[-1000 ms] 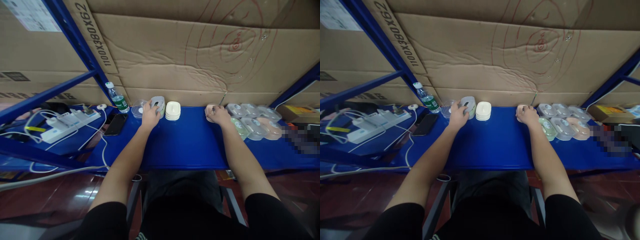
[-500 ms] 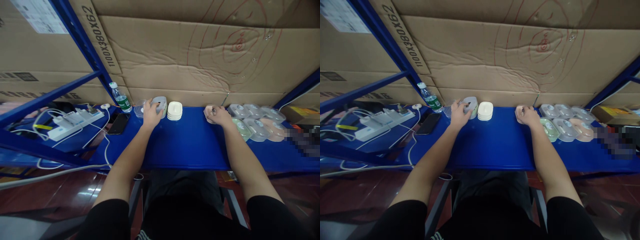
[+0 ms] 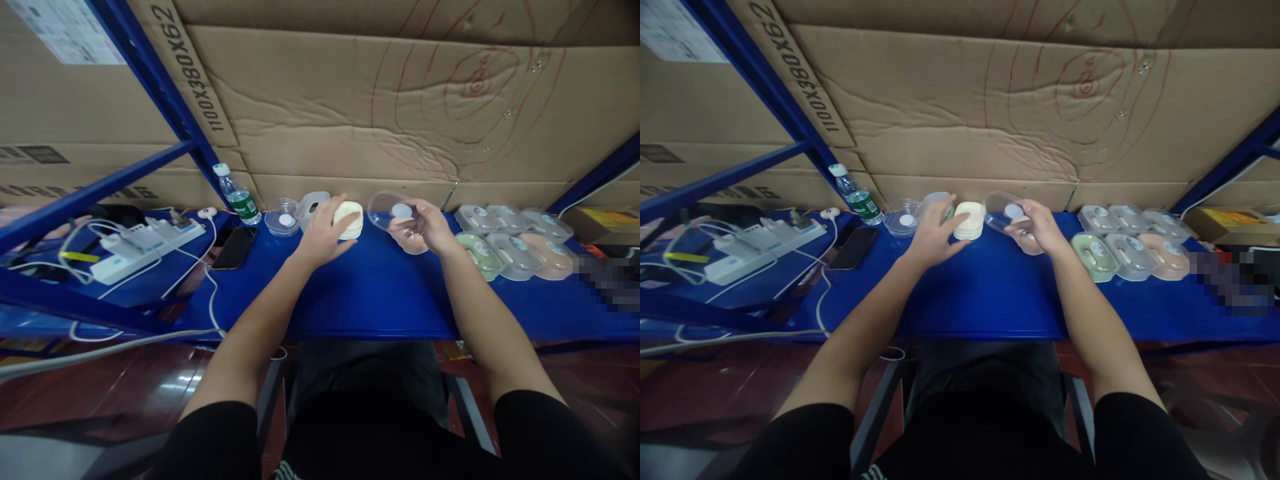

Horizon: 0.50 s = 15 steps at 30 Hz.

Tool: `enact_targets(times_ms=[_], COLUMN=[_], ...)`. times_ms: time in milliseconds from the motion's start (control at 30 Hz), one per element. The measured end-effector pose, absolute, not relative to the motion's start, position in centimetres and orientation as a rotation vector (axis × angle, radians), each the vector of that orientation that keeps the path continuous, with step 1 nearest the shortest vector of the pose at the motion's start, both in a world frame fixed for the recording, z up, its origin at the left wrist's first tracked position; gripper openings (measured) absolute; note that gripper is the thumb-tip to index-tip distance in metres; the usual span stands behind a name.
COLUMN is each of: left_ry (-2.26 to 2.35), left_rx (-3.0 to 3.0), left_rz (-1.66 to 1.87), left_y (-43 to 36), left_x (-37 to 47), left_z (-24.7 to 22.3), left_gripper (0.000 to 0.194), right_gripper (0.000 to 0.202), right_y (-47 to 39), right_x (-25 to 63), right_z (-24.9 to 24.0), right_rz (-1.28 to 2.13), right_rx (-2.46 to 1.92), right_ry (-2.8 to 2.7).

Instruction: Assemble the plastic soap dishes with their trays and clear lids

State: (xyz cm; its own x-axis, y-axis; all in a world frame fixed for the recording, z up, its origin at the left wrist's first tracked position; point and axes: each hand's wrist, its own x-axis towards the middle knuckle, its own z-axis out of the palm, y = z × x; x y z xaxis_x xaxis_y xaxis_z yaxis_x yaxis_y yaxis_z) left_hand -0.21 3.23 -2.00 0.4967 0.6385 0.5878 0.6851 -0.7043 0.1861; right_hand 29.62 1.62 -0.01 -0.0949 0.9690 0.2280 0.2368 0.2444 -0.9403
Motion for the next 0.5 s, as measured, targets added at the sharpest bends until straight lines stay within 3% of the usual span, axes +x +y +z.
enact_targets(times_ms=[100, 200, 367, 500], left_ry=[-1.007, -1.019, -1.142, -1.538], left_rx=[-2.827, -2.862, -2.778, -2.274], left_rz=[-0.818, -0.786, -1.018, -1.346], left_y=[1.7, 1.3, 2.7, 4.9], left_x=[1.2, 1.6, -0.1, -3.2], left_z=[-1.3, -1.3, -1.6, -1.4], left_gripper=[0.038, 0.024, 0.023, 0.029], right_gripper=[0.081, 0.087, 0.091, 0.073], right_y=[0.9, 0.9, 1.9, 2.5], right_x=[27.9, 27.3, 28.0, 29.0], right_z=[0.3, 0.1, -0.4, -0.6], right_rz=[1.318, 1.413, 1.234, 0.968], right_rx=[-1.139, -1.196, -1.206, -1.16], right_ry=[-1.508, -1.489, -1.377, -1.315])
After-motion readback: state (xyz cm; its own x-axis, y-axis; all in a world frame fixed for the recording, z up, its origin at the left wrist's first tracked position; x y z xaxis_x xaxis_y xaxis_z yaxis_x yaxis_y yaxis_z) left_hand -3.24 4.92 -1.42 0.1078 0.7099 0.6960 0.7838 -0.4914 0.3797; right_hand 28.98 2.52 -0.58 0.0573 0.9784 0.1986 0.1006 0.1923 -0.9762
